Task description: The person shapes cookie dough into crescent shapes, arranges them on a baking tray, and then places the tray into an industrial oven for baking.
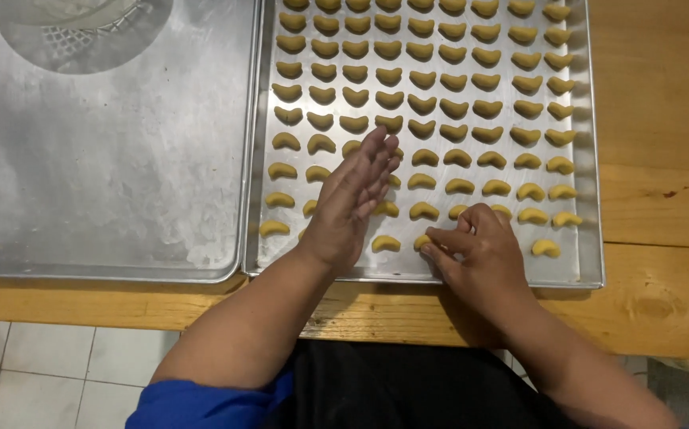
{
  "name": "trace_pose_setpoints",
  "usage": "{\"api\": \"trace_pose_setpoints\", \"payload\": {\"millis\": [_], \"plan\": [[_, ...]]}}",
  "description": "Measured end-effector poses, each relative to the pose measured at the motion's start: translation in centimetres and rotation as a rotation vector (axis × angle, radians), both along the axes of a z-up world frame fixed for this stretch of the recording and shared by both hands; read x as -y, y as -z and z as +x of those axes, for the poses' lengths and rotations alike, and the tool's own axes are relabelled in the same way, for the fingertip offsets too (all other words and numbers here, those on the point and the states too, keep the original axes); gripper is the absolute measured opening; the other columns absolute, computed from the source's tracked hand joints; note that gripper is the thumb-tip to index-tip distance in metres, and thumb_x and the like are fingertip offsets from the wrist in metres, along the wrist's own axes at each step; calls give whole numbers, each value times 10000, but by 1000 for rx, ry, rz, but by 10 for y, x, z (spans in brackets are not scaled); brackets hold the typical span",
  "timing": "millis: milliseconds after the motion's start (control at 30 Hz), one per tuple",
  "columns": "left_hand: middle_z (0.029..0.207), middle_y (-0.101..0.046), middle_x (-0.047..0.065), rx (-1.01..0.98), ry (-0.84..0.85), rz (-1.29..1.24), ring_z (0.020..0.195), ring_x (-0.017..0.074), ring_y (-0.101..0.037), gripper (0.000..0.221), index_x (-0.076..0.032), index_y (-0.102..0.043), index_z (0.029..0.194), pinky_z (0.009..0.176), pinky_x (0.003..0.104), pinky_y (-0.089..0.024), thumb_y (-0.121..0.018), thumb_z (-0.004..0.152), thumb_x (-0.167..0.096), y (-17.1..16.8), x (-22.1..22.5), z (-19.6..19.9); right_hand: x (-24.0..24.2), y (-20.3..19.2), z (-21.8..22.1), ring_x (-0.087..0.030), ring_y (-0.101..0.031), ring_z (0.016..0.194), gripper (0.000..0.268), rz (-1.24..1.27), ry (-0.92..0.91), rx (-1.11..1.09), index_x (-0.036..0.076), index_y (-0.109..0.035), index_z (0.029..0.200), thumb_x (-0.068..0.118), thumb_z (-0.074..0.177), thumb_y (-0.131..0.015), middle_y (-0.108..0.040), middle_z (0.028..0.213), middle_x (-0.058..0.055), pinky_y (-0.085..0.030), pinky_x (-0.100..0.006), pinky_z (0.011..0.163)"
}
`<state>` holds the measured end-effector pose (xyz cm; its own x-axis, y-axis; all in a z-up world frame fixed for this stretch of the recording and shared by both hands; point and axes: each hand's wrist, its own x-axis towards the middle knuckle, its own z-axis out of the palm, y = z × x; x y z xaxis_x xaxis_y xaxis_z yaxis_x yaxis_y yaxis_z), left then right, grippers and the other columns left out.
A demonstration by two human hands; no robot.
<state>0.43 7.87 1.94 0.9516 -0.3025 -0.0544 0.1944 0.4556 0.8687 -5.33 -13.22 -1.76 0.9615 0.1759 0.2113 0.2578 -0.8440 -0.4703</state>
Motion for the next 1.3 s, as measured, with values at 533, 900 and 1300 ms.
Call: {"api": "trace_pose_setpoints", "payload": {"millis": [533,900,1300], "plan": [[1414,-571,263,104,-62,5,1381,320,-509,586,48,-471,1477,1201,478,-379,-631,1012,-270,19,7,0,4,-9,1,-269,-585,785,196,-38,14,-135,133,-851,941,182,751,-869,-520,798,-65,-474,-371,743],[1377,-577,309,139,-107,18,1378,362,-506,557,84,-482,1453,1190,491,-401,-635,1016,-224,20,8,1,0,-18,5,-326,-652,780,241,25,-59,-4,96,-824,992,251,808,-844,-632,814,-129,-507,-414,699],[1029,-741,144,917,-347,605,875,308,-737,293,-43,-688,1217,771,416,-624,-681,981,-217,15,11,4,-4,-8,40,-246,-671,898,100,-211,-419,430,251,-732,840,256,742,-751,-659,865,48,-456,-399,670]]}}
